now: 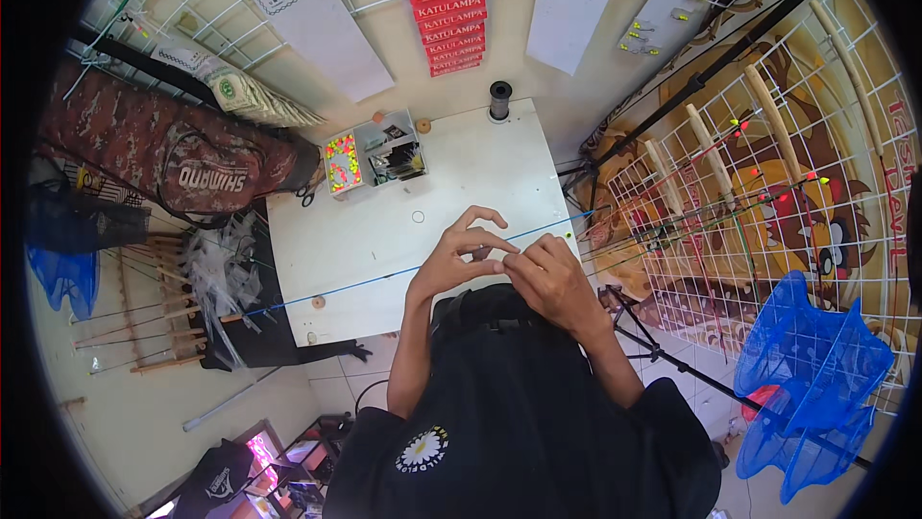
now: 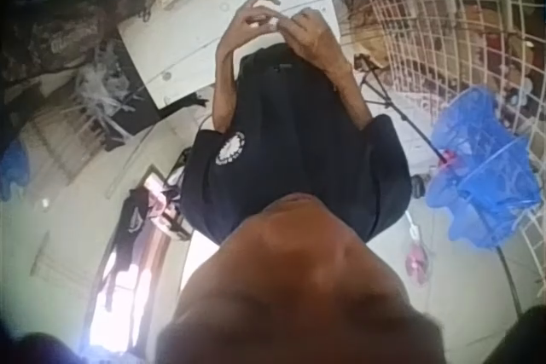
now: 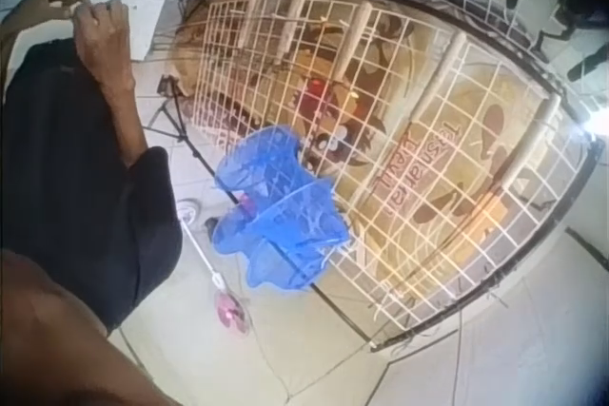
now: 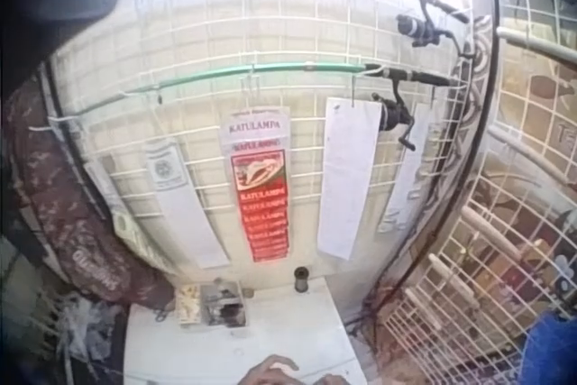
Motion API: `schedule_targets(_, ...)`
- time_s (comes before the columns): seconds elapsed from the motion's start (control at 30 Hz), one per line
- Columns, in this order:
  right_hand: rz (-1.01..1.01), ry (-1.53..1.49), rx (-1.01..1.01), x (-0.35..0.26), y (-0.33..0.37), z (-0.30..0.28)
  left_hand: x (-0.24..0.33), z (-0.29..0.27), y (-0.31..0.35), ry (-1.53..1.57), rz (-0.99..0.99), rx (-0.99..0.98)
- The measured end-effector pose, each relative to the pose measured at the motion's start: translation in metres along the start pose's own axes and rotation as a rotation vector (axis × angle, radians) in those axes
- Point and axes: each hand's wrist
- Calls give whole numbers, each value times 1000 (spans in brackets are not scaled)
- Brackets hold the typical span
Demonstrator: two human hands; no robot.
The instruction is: Threading fishing line through the guides of a rod and attaching a float.
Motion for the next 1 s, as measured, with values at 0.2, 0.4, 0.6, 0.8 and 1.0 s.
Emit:
schedule_targets(0.2,-4,-28,89,0,-2,6,-2,1,1,12,5,-9)
schedule_targets(0.4,-7,-88,113,-1,-4,4,0,-2,1,-11,-12,-33)
schedule_targets(0.6,83,-87,210,3,-2,-4,-4,-3,5,182,-51,34)
schedule_targets(0.8,74,-24,203,10,-2,-6,-10,-1,5,339,-47,95)
schedule_targets(1.0,114,-2,269,13,-2,-11,-8,-6,5,328,-54,190)
Point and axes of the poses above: each hand's wrist, its own y-axis away from the middle knuckle, its own z-axis out of the palm, x = y × z, and after that the axes turned 13 degrees about -y, right-handed
